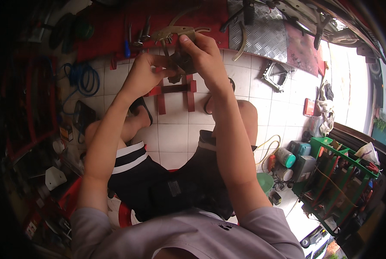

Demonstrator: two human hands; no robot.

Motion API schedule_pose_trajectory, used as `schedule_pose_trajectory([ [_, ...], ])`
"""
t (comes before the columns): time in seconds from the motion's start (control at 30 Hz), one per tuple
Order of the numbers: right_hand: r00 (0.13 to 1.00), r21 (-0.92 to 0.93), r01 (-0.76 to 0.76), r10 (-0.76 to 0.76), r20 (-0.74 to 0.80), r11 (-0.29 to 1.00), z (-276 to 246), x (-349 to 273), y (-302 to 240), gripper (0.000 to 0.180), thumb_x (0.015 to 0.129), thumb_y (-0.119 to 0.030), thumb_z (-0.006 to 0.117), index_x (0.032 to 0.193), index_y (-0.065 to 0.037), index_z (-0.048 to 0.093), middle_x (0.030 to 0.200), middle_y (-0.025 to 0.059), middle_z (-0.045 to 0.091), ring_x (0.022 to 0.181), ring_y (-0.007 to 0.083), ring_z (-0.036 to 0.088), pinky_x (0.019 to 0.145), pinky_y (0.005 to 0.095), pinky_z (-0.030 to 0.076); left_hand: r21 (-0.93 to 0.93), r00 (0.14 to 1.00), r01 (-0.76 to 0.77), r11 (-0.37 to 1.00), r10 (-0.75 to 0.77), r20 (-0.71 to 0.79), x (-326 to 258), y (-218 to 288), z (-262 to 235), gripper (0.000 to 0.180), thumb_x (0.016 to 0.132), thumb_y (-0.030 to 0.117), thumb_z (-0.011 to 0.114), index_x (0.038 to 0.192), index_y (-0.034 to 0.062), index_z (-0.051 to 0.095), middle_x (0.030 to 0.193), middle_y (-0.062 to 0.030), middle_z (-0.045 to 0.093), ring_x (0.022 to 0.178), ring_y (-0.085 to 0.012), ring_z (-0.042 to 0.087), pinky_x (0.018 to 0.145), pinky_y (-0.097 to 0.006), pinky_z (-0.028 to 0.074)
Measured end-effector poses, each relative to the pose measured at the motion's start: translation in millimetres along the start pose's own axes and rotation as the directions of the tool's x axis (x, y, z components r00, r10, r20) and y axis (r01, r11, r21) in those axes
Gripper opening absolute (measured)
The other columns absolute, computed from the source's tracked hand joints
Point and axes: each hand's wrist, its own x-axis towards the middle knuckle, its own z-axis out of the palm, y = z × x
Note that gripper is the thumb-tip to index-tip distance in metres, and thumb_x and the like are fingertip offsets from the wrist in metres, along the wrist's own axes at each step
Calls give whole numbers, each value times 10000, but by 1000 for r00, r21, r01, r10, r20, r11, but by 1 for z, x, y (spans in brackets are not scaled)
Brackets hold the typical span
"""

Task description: The person sits on the floor and assembles a mechanical component by hand. They insert a small metal pin into a housing, attach a curved metal bracket, and manipulate the parts to fit them together.

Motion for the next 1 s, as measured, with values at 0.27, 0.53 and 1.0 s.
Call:
schedule_pose_trajectory([
  [0.27,945,-707,-43,258,199,706,-6,-4,21,263,824,-259,589,978,-67,680,766,155,653,727,283,637,702,354,496,544,990,96,834,-135,31,-8,-37,-26,341,754,-10,613,1094,1,623,1000,-209,641,937,-355,609,825,-382,477],
  [0.53,701,-943,-21,678,223,331,5,-19,9,260,795,-299,578,958,-142,707,872,144,662,820,289,643,784,370,511,565,956,15,825,-178,234,-17,-36,-19,273,807,93,615,1071,26,635,932,-193,650,888,-337,623,789,-402,492],
  [1.0,915,-472,332,-156,372,817,-18,-7,6,140,813,-111,650,895,-1,675,659,115,639,532,182,587,532,291,458,-227,983,74,971,-33,181,12,-9,-22,283,958,278,506,987,26,631,681,-18,599,608,-80,520,589,-271,446],
])
